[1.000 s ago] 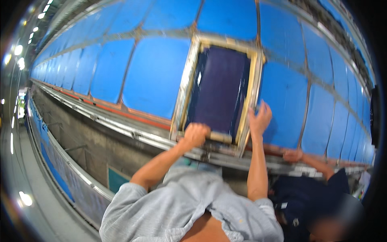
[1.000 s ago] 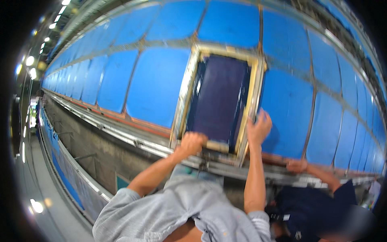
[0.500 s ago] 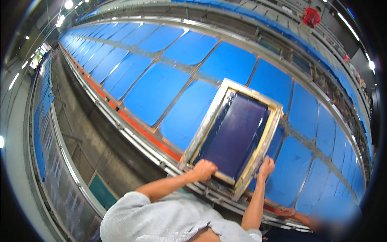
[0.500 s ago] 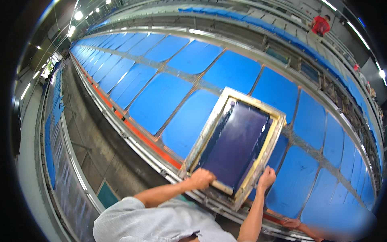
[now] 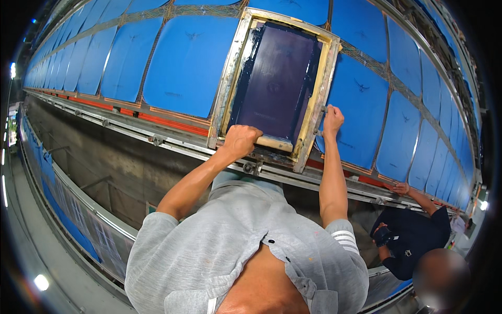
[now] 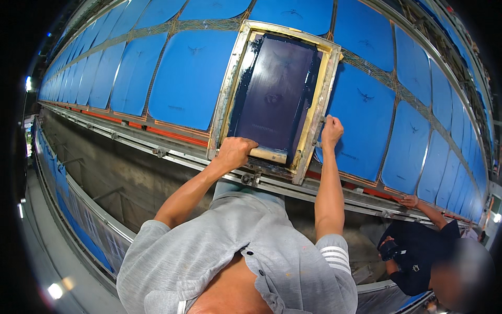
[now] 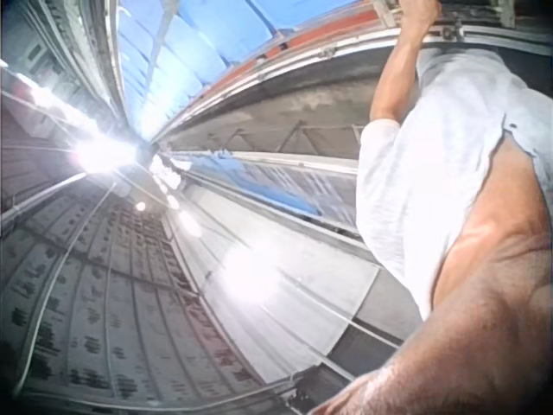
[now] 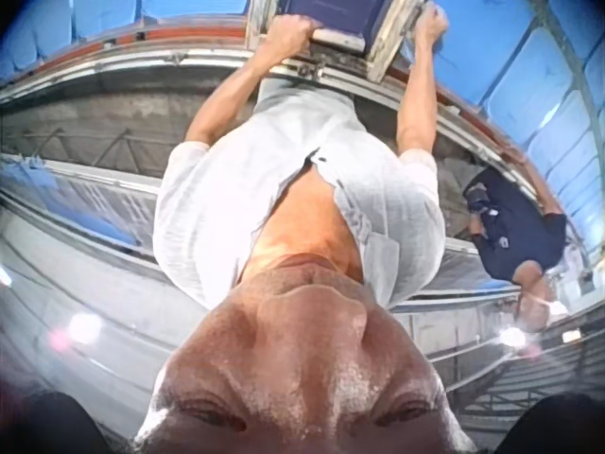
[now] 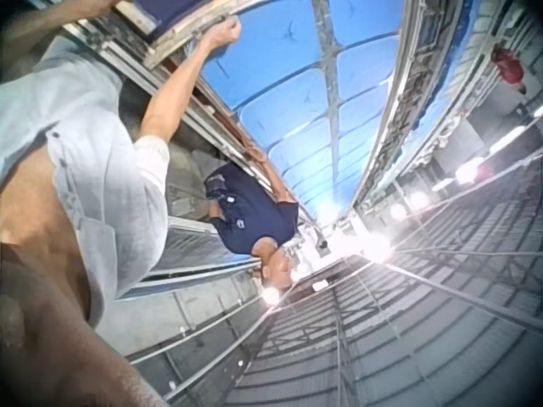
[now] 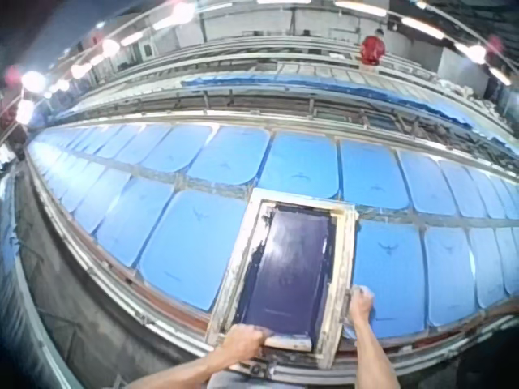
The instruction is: The person repeatedly uses a squeegee to spread dark ink across a screen-printing frame mounted on a conveyor. A coworker occasionally adds more ink to the frame. The person maintains consistent pressure and motion throughout the process.
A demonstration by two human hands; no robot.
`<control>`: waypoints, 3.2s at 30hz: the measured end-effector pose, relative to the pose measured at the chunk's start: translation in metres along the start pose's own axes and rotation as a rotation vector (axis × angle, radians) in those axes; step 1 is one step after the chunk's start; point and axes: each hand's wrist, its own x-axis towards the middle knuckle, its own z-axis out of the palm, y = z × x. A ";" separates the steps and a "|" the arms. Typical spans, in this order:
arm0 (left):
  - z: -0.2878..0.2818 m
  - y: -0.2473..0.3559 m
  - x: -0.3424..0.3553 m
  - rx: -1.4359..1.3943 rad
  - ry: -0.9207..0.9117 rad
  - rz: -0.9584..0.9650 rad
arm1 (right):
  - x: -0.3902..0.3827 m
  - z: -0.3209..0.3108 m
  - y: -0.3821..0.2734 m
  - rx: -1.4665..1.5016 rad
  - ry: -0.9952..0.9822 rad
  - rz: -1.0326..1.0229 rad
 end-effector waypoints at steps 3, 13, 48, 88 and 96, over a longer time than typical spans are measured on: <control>0.000 0.003 -0.003 -0.005 0.021 0.036 | 0.002 0.002 0.004 -0.071 -0.012 -0.005; 0.033 -0.008 -0.031 0.035 0.067 0.043 | 0.003 0.025 -0.009 -0.141 0.000 0.036; -0.059 -0.112 0.284 0.213 0.048 0.046 | 0.114 0.142 -0.162 -0.651 -0.700 -0.672; -0.063 -0.119 0.281 0.215 0.045 0.114 | 0.108 0.143 -0.163 -0.663 -0.742 -0.655; -0.003 -0.043 0.061 0.023 -0.083 0.001 | -0.104 0.045 -0.139 -0.604 -0.847 -0.608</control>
